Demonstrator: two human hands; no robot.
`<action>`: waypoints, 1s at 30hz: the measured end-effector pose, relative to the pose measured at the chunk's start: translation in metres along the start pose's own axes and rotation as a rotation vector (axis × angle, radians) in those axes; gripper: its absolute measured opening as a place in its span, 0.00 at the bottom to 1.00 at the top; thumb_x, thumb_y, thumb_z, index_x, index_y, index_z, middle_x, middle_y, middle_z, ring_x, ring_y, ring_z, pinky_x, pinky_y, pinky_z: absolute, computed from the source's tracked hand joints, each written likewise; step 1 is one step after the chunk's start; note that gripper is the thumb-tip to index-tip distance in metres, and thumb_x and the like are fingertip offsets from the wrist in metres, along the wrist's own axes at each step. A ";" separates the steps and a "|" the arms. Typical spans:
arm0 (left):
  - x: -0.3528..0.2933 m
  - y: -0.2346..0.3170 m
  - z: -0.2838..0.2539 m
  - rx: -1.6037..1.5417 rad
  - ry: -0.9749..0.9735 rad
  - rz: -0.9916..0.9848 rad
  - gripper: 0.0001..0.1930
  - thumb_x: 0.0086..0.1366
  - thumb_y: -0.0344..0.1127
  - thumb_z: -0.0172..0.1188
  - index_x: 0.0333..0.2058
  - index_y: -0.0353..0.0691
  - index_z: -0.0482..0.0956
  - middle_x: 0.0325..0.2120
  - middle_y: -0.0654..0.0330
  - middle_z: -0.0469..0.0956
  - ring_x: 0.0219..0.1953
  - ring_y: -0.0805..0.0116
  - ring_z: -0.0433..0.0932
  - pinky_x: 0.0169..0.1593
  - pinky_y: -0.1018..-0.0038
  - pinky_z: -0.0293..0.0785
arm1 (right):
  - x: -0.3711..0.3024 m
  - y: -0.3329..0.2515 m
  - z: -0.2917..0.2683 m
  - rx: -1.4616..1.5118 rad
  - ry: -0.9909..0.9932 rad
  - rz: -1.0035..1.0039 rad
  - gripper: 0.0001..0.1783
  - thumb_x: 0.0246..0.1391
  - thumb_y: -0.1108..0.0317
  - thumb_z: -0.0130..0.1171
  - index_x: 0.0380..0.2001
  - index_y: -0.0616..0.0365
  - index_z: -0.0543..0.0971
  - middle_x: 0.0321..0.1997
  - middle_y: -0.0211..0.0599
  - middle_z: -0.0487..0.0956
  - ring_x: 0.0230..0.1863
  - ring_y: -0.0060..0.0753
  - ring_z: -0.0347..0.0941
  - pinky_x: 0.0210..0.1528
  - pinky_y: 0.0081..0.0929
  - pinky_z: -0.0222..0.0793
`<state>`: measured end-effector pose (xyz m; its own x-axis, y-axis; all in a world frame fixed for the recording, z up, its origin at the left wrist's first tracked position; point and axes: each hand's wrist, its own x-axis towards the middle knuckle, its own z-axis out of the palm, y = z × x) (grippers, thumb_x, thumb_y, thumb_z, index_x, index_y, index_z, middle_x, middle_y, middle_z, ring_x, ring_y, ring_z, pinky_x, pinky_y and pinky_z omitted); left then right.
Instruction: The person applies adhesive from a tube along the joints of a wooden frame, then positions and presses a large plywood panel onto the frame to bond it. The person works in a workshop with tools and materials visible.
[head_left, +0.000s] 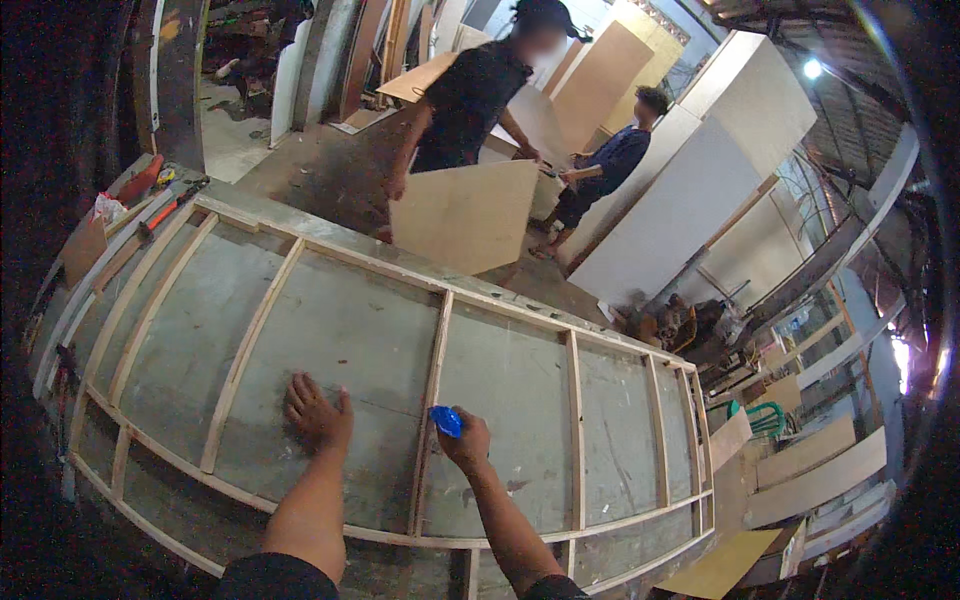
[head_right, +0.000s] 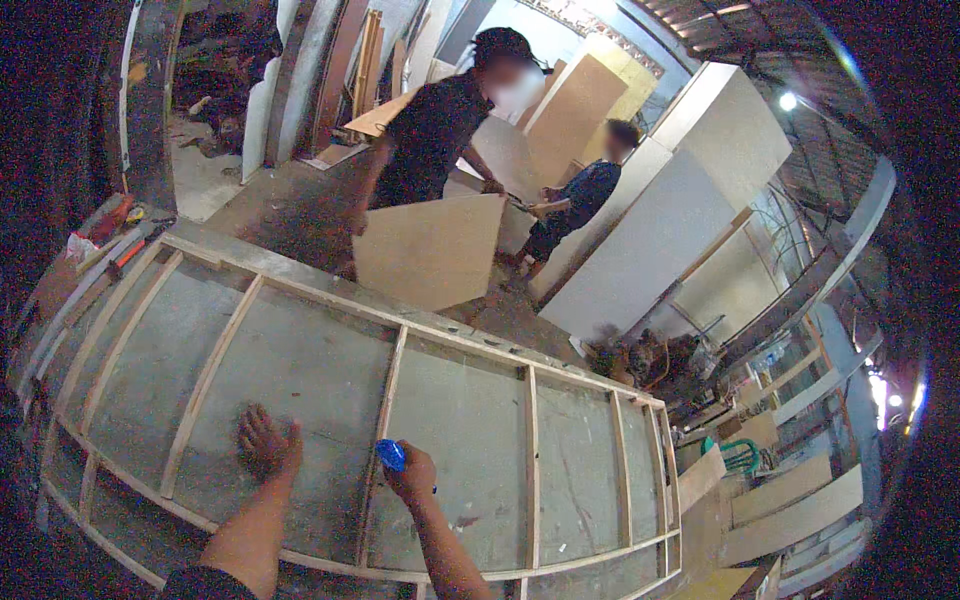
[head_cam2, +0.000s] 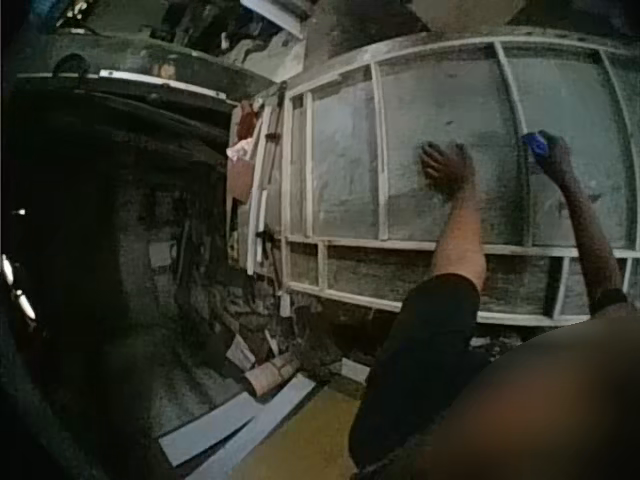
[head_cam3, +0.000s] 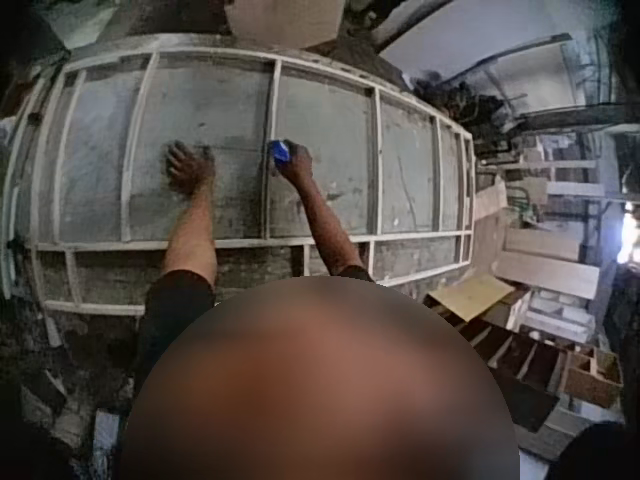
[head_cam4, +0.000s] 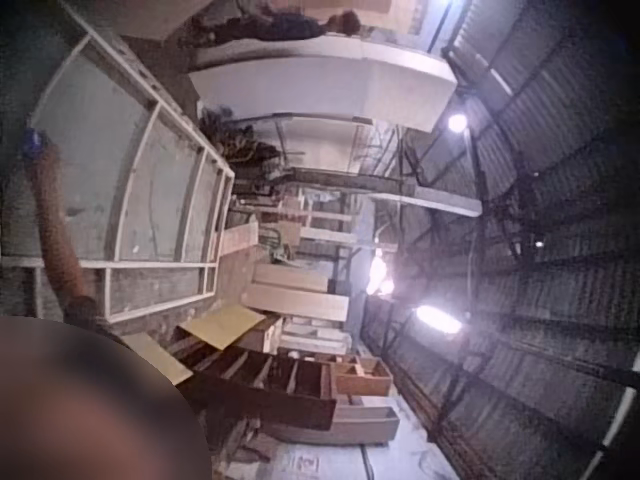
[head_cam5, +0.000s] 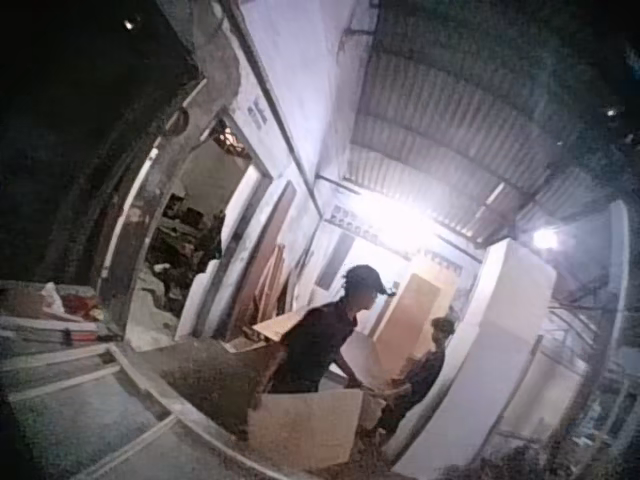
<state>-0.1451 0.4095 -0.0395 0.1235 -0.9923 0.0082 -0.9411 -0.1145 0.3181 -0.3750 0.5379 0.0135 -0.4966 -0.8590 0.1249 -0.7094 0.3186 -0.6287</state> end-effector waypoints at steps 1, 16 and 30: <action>0.000 0.001 -0.003 -0.014 -0.028 -0.012 0.44 0.67 0.62 0.53 0.72 0.35 0.59 0.74 0.52 0.55 0.76 0.53 0.50 0.74 0.54 0.48 | -0.004 0.000 -0.002 -0.052 0.006 -0.027 0.09 0.46 0.63 0.70 0.32 0.49 0.83 0.30 0.43 0.84 0.35 0.56 0.81 0.36 0.44 0.76; -0.001 0.003 -0.004 -0.019 -0.040 -0.035 0.47 0.64 0.62 0.61 0.71 0.35 0.59 0.75 0.49 0.52 0.76 0.49 0.48 0.76 0.51 0.44 | -0.052 0.002 -0.002 0.127 -0.176 0.278 0.09 0.45 0.64 0.70 0.30 0.52 0.83 0.28 0.44 0.83 0.32 0.47 0.83 0.37 0.38 0.76; -0.001 0.009 -0.011 -0.013 0.050 -0.022 0.44 0.67 0.63 0.54 0.70 0.36 0.60 0.73 0.53 0.57 0.76 0.55 0.50 0.73 0.56 0.49 | -0.090 -0.010 -0.014 0.090 -0.110 -0.102 0.09 0.45 0.66 0.70 0.28 0.52 0.80 0.25 0.44 0.81 0.29 0.54 0.80 0.32 0.38 0.73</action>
<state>-0.1502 0.4100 -0.0266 0.1597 -0.9860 0.0484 -0.9339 -0.1350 0.3311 -0.3305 0.6181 0.0195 -0.3636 -0.9250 0.1099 -0.7030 0.1951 -0.6839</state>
